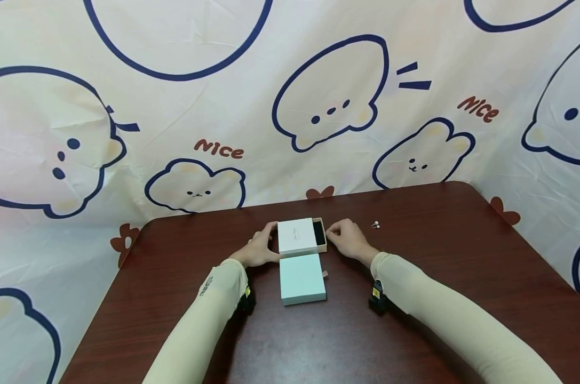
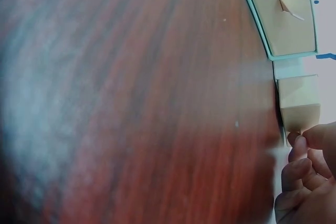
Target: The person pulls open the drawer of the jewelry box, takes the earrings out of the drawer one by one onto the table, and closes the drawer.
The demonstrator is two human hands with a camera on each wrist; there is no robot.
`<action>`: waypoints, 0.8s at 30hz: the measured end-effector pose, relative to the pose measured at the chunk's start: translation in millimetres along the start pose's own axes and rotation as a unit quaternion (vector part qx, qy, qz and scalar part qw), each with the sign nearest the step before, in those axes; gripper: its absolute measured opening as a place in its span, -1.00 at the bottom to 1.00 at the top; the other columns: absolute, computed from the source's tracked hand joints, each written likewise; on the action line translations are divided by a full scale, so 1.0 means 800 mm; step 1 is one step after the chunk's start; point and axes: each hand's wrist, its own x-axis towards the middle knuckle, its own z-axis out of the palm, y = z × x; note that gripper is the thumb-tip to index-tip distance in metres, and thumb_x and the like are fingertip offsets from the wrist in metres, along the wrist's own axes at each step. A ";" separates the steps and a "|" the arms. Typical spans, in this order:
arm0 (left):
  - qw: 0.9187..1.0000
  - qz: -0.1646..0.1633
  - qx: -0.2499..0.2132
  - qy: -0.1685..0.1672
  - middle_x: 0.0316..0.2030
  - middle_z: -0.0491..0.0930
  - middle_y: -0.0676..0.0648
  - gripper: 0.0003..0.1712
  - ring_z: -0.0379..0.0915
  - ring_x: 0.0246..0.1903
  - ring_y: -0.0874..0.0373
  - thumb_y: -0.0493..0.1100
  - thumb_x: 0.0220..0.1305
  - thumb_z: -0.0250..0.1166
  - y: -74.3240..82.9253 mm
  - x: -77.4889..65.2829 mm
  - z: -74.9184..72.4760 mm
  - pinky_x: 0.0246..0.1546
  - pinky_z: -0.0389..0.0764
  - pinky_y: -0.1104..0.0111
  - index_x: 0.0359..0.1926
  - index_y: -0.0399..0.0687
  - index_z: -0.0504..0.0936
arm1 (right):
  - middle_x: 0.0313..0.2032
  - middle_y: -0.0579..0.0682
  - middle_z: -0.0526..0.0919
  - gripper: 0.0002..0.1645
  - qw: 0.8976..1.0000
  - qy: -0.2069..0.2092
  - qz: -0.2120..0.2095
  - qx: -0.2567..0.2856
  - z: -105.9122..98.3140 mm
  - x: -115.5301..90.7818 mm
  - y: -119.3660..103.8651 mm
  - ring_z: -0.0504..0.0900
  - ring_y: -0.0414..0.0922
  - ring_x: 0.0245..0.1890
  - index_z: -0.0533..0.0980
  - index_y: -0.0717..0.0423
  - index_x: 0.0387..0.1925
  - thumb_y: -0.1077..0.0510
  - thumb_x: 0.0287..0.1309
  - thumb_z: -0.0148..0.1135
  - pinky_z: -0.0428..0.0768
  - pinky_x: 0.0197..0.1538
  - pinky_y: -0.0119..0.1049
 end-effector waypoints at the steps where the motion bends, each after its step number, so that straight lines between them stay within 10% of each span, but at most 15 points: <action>1: 1.000 -0.001 0.000 0.000 0.56 0.03 -0.19 0.15 0.10 0.44 -0.21 -0.07 0.19 0.50 0.000 0.000 0.000 0.39 0.10 -0.21 0.59 0.03 -0.07 | -0.20 0.08 0.77 -0.71 1.000 0.000 0.000 0.000 0.000 0.000 0.000 0.61 -0.12 -0.31 0.74 0.19 -0.13 0.15 0.43 0.13 0.57 -0.14 -0.19; 24: 1.000 -0.003 0.009 0.006 0.52 0.10 -0.22 0.13 0.12 0.42 -0.19 -0.08 0.20 0.50 0.000 0.000 0.001 0.38 0.13 -0.19 0.59 0.03 -0.05 | -0.32 0.04 0.75 -0.71 1.000 0.001 -0.008 -0.001 0.009 0.004 -0.003 0.57 -0.15 -0.42 0.74 0.20 -0.15 0.15 0.40 0.15 0.49 -0.30 -0.33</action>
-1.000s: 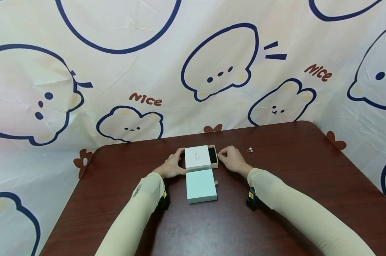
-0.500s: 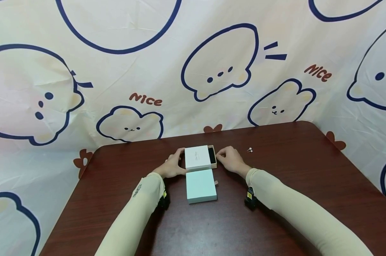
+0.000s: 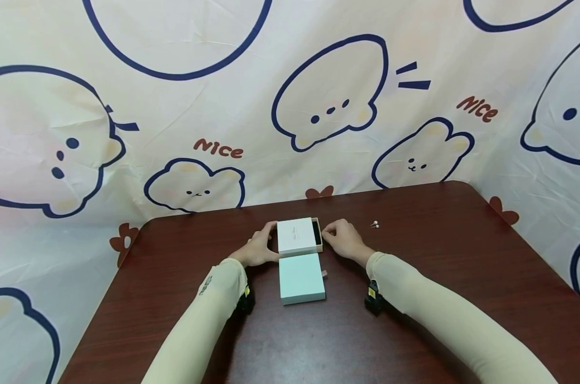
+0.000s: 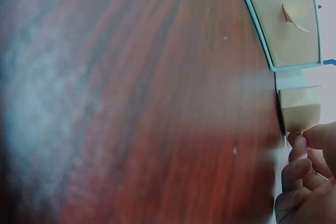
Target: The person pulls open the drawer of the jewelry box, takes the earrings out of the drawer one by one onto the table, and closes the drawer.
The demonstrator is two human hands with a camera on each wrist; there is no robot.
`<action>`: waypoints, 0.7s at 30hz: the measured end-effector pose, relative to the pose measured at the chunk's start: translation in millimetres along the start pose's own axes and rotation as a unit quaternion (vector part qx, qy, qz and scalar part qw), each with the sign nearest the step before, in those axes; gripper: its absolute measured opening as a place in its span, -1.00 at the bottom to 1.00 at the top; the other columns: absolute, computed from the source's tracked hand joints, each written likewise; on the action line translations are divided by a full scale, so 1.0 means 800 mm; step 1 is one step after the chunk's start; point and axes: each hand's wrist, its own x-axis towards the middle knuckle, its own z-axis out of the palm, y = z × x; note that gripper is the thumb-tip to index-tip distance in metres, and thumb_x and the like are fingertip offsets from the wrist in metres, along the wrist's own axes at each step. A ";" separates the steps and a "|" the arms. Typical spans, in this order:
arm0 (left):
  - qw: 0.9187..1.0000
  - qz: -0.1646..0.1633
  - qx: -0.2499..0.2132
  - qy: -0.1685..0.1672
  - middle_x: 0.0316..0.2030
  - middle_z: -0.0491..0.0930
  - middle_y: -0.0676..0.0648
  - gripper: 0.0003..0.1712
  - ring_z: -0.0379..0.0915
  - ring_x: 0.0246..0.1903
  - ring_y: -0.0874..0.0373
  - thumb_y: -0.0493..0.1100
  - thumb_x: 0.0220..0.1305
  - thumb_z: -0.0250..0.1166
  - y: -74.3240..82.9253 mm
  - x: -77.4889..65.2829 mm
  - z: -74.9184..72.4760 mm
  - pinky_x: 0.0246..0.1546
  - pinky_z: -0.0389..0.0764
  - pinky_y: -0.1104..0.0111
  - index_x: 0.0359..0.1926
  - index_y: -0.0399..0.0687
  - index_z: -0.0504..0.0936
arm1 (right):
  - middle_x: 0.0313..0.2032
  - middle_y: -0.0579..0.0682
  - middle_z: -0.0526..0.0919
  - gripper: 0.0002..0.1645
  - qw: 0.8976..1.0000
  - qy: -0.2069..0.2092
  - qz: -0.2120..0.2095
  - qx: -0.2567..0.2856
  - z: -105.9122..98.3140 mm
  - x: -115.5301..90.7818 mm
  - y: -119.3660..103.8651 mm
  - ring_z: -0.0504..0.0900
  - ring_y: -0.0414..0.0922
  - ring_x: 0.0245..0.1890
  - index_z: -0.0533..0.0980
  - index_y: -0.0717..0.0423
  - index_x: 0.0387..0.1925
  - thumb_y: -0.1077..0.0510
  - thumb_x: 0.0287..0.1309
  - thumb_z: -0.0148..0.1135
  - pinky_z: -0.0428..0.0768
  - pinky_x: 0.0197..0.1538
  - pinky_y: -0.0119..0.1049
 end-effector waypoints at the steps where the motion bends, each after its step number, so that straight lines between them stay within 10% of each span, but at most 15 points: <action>1: 1.000 0.001 0.001 0.000 0.52 0.11 -0.23 0.13 0.12 0.42 -0.19 -0.08 0.20 0.50 0.000 0.000 0.000 0.38 0.13 -0.19 0.59 0.03 -0.05 | -0.32 0.04 0.75 -0.71 1.000 -0.001 0.000 -0.001 0.000 0.000 -0.001 0.57 -0.15 -0.43 0.74 0.20 -0.15 0.15 0.41 0.15 0.49 -0.31 -0.32; 21: 1.000 0.006 -0.001 -0.004 0.55 0.05 -0.20 0.15 0.11 0.43 -0.21 -0.07 0.20 0.49 -0.002 0.001 0.000 0.38 0.11 -0.20 0.59 0.02 -0.07 | -0.25 0.03 0.77 -0.72 1.000 -0.010 -0.003 -0.004 0.007 0.001 -0.009 0.61 -0.17 -0.37 0.75 0.14 -0.14 0.12 0.43 0.15 0.57 -0.21 -0.25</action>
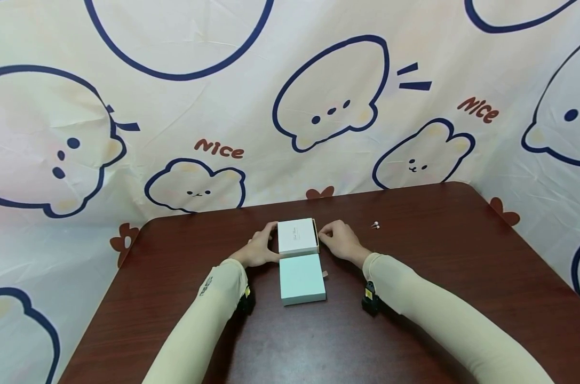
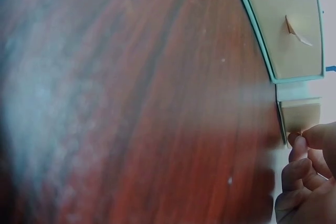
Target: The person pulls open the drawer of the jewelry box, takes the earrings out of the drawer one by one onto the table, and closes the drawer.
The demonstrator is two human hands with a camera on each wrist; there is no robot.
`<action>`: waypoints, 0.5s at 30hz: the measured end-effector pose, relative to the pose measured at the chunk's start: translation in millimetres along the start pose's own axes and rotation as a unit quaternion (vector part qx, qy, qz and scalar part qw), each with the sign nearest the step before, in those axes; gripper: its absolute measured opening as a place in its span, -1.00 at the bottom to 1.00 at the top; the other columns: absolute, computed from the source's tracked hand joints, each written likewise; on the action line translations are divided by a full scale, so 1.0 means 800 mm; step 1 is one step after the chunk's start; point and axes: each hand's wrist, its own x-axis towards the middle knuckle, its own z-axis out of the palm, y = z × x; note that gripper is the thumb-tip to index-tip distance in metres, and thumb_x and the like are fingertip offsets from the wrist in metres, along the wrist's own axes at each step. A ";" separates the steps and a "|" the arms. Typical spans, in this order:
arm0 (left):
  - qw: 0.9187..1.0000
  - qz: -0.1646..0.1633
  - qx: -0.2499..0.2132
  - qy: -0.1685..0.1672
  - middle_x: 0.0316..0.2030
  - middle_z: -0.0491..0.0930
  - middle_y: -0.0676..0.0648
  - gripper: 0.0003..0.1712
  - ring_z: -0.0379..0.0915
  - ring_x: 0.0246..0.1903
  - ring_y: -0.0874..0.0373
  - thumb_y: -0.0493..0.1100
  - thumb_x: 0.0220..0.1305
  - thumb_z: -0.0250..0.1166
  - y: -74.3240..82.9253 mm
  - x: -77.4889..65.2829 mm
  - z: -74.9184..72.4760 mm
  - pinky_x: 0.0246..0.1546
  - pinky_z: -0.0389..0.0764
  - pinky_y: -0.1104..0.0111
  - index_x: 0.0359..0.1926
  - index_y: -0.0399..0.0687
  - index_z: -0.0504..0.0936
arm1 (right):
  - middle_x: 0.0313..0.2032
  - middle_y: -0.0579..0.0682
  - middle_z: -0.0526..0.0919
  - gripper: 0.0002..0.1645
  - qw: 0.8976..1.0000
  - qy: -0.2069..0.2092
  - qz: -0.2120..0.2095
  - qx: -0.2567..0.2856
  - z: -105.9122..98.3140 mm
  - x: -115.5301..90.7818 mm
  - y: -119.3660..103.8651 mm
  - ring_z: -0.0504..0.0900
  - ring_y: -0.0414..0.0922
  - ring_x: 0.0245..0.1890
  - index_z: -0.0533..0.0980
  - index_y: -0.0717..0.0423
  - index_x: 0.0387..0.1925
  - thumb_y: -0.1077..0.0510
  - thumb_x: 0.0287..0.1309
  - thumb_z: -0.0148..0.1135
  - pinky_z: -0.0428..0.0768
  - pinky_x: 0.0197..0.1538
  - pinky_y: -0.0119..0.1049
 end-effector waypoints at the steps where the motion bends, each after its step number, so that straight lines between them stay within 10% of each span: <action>1: 1.000 -0.001 -0.001 0.000 0.55 0.05 -0.20 0.15 0.11 0.43 -0.21 -0.07 0.20 0.49 0.000 0.000 0.000 0.38 0.12 -0.20 0.59 0.02 -0.07 | -0.23 0.03 0.77 -0.72 1.000 0.000 0.001 0.000 0.000 0.000 0.000 0.62 -0.16 -0.35 0.74 0.14 -0.13 0.12 0.43 0.16 0.57 -0.20 -0.24; 15: 1.000 -0.005 -0.002 0.000 0.55 0.04 -0.21 0.15 0.10 0.44 -0.21 -0.07 0.20 0.49 0.002 -0.002 -0.001 0.39 0.11 -0.20 0.60 0.03 -0.08 | -0.27 0.02 0.77 -0.74 1.000 0.003 -0.004 0.003 0.003 -0.003 -0.005 0.61 -0.17 -0.38 0.75 0.14 -0.14 0.13 0.42 0.18 0.55 -0.23 -0.27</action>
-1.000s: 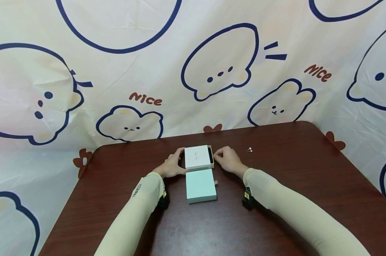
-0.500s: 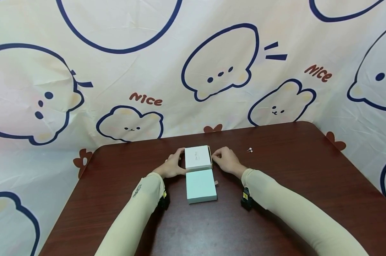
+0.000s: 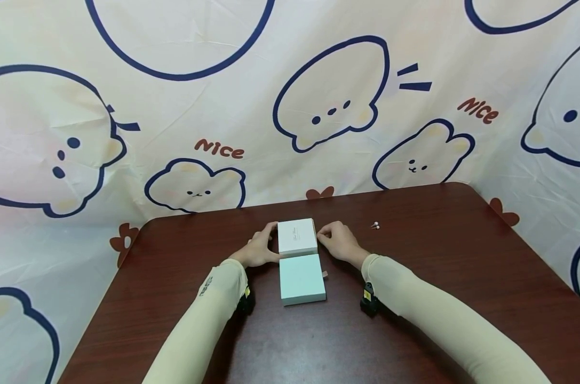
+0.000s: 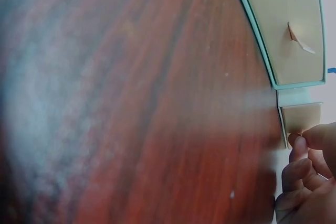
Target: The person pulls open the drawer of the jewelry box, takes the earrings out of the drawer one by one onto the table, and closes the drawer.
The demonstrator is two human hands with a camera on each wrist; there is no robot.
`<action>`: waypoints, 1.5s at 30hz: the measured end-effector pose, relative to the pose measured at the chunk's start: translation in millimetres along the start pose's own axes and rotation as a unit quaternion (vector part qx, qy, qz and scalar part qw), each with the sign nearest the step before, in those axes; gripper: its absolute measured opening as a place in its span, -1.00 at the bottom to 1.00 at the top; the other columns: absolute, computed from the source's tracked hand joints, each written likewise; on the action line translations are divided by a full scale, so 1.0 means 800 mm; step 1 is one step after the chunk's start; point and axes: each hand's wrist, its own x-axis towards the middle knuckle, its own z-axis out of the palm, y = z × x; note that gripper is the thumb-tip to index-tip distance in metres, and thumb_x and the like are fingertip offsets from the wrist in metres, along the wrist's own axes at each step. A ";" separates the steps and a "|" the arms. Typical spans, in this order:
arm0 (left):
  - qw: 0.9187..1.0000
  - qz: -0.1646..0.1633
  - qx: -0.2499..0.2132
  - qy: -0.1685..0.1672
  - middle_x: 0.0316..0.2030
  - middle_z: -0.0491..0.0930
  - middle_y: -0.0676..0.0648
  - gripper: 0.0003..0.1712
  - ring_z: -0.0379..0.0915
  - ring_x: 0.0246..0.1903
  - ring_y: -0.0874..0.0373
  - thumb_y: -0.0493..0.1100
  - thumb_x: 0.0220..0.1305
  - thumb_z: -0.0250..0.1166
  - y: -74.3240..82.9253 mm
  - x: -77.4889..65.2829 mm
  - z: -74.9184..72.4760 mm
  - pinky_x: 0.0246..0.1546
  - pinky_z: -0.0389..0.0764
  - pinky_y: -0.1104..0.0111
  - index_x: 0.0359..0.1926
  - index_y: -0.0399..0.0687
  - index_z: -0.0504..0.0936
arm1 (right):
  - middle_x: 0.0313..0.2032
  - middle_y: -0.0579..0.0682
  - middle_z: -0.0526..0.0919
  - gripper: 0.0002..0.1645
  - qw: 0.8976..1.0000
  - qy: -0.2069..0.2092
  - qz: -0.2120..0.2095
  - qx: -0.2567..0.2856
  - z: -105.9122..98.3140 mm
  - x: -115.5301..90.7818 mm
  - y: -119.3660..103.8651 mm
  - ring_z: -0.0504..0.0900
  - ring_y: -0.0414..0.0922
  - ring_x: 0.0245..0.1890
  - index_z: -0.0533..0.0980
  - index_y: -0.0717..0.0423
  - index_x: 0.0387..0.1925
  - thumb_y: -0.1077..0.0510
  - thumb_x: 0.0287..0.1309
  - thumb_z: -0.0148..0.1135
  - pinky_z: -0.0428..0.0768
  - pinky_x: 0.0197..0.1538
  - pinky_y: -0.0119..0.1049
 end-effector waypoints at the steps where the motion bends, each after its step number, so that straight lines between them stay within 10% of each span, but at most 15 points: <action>1: 1.000 0.000 0.000 0.000 0.55 0.04 -0.21 0.15 0.10 0.44 -0.21 -0.07 0.20 0.49 0.000 0.000 0.000 0.39 0.11 -0.20 0.60 0.03 -0.08 | -0.28 0.01 0.77 -0.74 1.000 0.000 0.000 0.000 0.000 0.000 -0.001 0.60 -0.18 -0.38 0.75 0.14 -0.15 0.13 0.42 0.19 0.54 -0.24 -0.28; 45: 1.000 0.003 0.009 0.003 0.54 0.06 -0.22 0.17 0.11 0.43 -0.22 -0.07 0.19 0.49 -0.006 0.003 0.002 0.37 0.12 -0.22 0.60 0.00 -0.09 | -0.29 0.01 0.76 -0.75 1.000 -0.002 0.008 -0.001 0.002 -0.002 -0.007 0.60 -0.18 -0.37 0.75 0.13 -0.13 0.13 0.40 0.20 0.49 -0.28 -0.32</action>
